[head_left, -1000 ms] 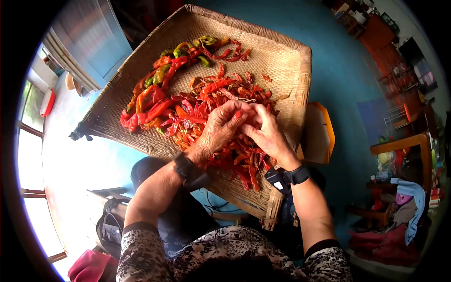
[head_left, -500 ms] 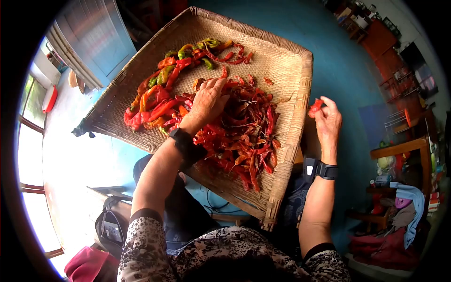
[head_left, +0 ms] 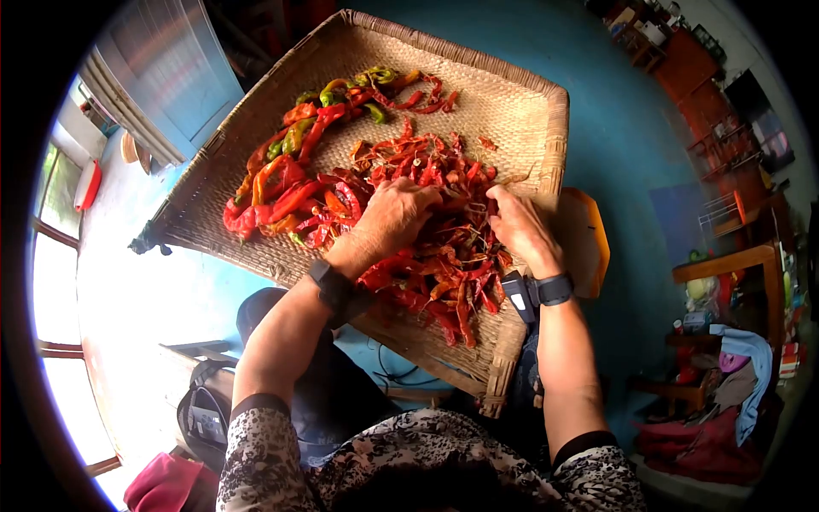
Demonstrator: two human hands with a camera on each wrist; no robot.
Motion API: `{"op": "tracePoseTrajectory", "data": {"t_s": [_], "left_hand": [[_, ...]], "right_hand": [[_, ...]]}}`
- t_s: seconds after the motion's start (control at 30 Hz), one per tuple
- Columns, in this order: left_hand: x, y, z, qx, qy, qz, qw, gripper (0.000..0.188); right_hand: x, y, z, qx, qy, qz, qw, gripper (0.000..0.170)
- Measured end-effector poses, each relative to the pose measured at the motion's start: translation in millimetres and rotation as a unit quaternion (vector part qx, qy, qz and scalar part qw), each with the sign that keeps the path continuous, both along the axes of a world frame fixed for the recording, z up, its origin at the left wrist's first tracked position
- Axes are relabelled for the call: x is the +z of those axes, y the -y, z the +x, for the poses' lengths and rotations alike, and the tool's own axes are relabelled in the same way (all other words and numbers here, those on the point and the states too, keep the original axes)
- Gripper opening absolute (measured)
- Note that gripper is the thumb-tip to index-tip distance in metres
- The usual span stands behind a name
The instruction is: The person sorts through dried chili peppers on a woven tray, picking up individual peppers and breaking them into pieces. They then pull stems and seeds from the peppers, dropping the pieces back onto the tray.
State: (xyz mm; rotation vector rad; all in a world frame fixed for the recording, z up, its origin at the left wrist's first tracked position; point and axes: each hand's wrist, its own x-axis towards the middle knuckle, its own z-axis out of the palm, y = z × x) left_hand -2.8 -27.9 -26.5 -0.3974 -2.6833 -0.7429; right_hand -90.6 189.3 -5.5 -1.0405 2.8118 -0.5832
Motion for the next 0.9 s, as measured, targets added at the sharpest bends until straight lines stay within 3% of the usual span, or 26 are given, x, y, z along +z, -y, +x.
{"op": "tracePoseTrajectory", "data": {"t_s": [0.03, 0.17, 0.2, 0.27, 0.33, 0.4, 0.47, 0.53, 0.57, 0.6, 0.67, 0.73, 0.77, 0.8, 0.9], "left_hand": [[4.7, -1.6, 6.5, -0.024, -0.025, 0.003, 0.999, 0.014], [12.4, -1.3, 21.8, -0.050, -0.067, 0.008, 0.996, 0.012], [14.3, 1.2, 23.8, -0.047, -0.065, 0.010, 0.997, 0.012], [22.3, 5.0, 27.4, -0.009, -0.040, 0.049, 0.998, 0.011], [33.0, 4.0, 28.7, 0.022, -0.024, 0.075, 0.997, 0.011], [35.1, 2.7, 27.0, 0.042, -0.016, 0.198, 0.979, 0.011], [31.8, -1.1, 22.8, 0.044, -0.014, 0.230, 0.972, 0.013], [34.8, -6.8, 21.3, 0.046, 0.054, 0.299, 0.952, 0.015], [35.3, -9.2, 20.1, 0.048, 0.071, 0.300, 0.950, 0.016], [34.9, -12.0, 19.1, 0.048, 0.071, 0.300, 0.950, 0.016], [32.1, -16.9, 16.7, 0.043, 0.078, 0.330, 0.940, 0.016], [29.8, -22.3, 16.9, 0.043, 0.058, 0.291, 0.954, 0.015], [32.0, -25.6, 18.4, 0.014, 0.082, 0.295, 0.952, 0.015], [34.0, -28.7, 19.8, -0.015, 0.107, 0.297, 0.949, 0.014], [36.4, -38.8, 23.3, -0.028, 0.153, 0.335, 0.929, 0.015]], "right_hand": [[-3.3, -0.2, 3.1, 0.014, -0.055, 0.003, 0.998, 0.031], [2.1, 6.6, -0.2, 0.007, -0.015, -0.094, 0.995, 0.031], [-1.8, 4.2, -1.2, 0.033, -0.062, -0.167, 0.983, 0.028], [7.9, -2.9, 0.9, 0.004, -0.078, -0.207, 0.975, 0.025], [11.0, -12.8, 2.1, -0.036, -0.049, -0.318, 0.946, 0.027], [17.6, -28.2, -2.3, -0.054, -0.138, -0.337, 0.930, 0.025], [20.9, -51.2, -13.2, -0.110, -0.164, -0.324, 0.925, 0.018], [30.8, -68.6, -13.8, -0.163, -0.231, -0.297, 0.912, 0.016], [36.3, -77.6, -13.2, -0.248, -0.131, -0.278, 0.919, 0.018], [28.8, -91.6, -22.3, -0.243, -0.256, -0.138, 0.926, 0.021], [21.9, -101.6, -20.5, -0.250, -0.337, 0.003, 0.908, 0.022], [23.0, -83.1, -16.9, -0.163, -0.255, -0.191, 0.934, 0.023], [22.5, -68.7, -9.0, -0.135, -0.044, -0.283, 0.949, 0.024], [20.7, -53.5, -0.9, -0.026, 0.006, -0.322, 0.946, 0.028], [28.5, -11.3, 29.8, 0.012, 0.225, -0.284, 0.932, 0.023]]}}
